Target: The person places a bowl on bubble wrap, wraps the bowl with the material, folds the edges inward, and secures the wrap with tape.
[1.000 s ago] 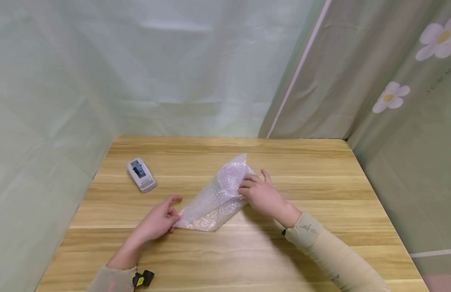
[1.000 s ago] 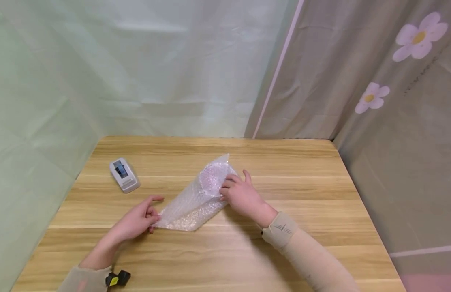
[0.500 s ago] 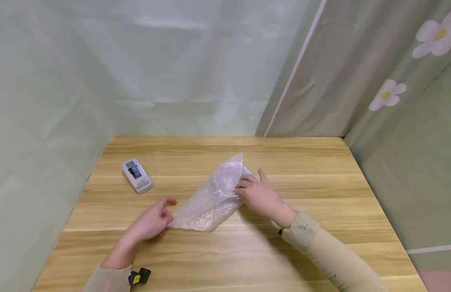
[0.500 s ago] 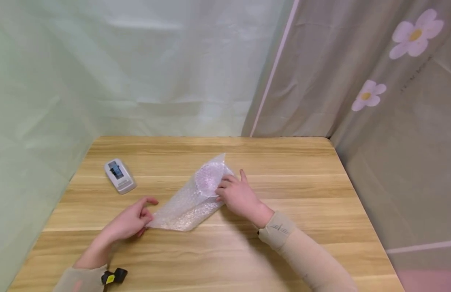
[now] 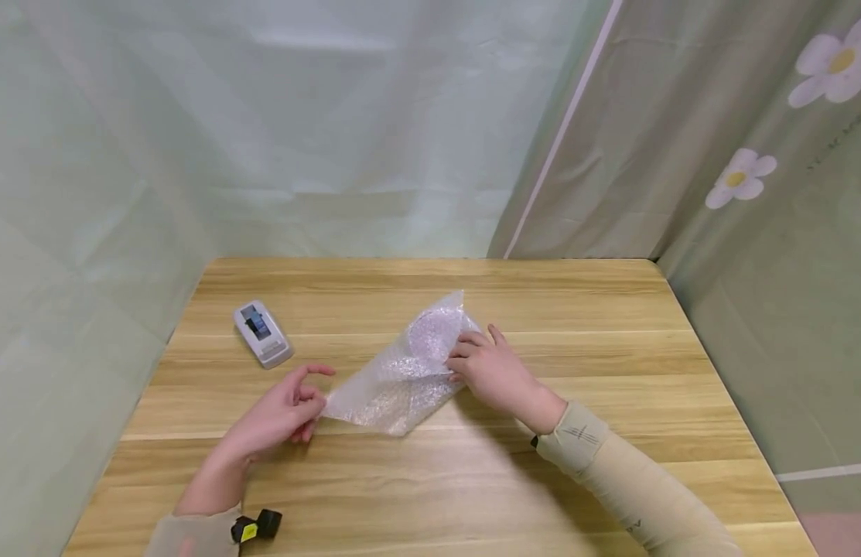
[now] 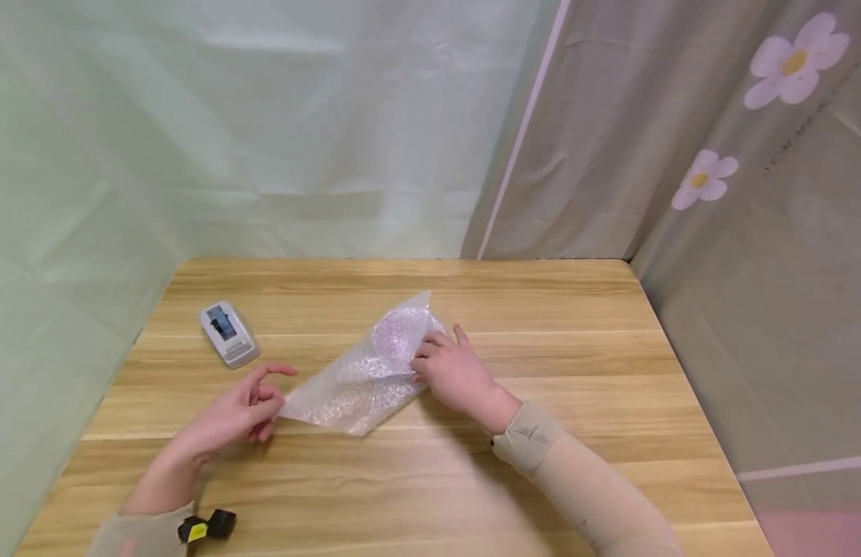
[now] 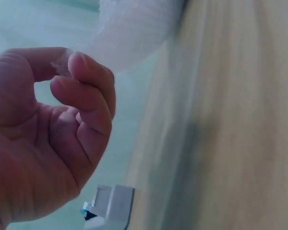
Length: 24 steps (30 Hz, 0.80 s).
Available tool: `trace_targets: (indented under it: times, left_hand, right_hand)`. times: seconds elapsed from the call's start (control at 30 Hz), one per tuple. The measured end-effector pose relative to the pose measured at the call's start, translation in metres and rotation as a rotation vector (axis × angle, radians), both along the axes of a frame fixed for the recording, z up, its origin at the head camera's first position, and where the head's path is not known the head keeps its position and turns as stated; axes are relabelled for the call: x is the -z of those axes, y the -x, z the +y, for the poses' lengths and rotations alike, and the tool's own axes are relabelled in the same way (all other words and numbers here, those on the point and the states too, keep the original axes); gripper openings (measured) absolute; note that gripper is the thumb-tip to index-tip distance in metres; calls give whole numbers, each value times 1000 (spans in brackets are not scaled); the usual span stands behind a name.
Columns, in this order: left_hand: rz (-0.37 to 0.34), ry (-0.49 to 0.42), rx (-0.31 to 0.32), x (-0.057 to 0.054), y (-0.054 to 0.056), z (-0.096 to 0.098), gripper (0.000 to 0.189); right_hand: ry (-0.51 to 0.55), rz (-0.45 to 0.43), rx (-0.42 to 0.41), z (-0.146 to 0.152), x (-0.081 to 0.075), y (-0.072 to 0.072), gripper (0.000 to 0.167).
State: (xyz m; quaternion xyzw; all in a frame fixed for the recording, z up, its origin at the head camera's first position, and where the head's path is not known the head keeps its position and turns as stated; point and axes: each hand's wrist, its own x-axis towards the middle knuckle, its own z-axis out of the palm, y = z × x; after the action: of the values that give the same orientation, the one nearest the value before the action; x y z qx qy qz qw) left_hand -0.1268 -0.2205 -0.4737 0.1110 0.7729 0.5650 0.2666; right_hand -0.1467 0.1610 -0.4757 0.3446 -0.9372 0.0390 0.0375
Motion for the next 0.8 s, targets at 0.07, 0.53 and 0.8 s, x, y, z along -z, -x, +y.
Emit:
trace_targets:
  times: [0.07, 0.53, 0.8]
  left_hand:
    - [29, -40, -6, -4, 1, 1, 46]
    - [240, -172, -67, -34, 12, 37, 22]
    - [531, -64, 30, -50, 25, 76, 40]
  right_hand:
    - [-3, 9, -10, 0, 0, 0, 22]
    - [-29, 37, -48, 1, 2, 4, 23]
    - [-34, 32, -46, 0, 3, 3, 22]
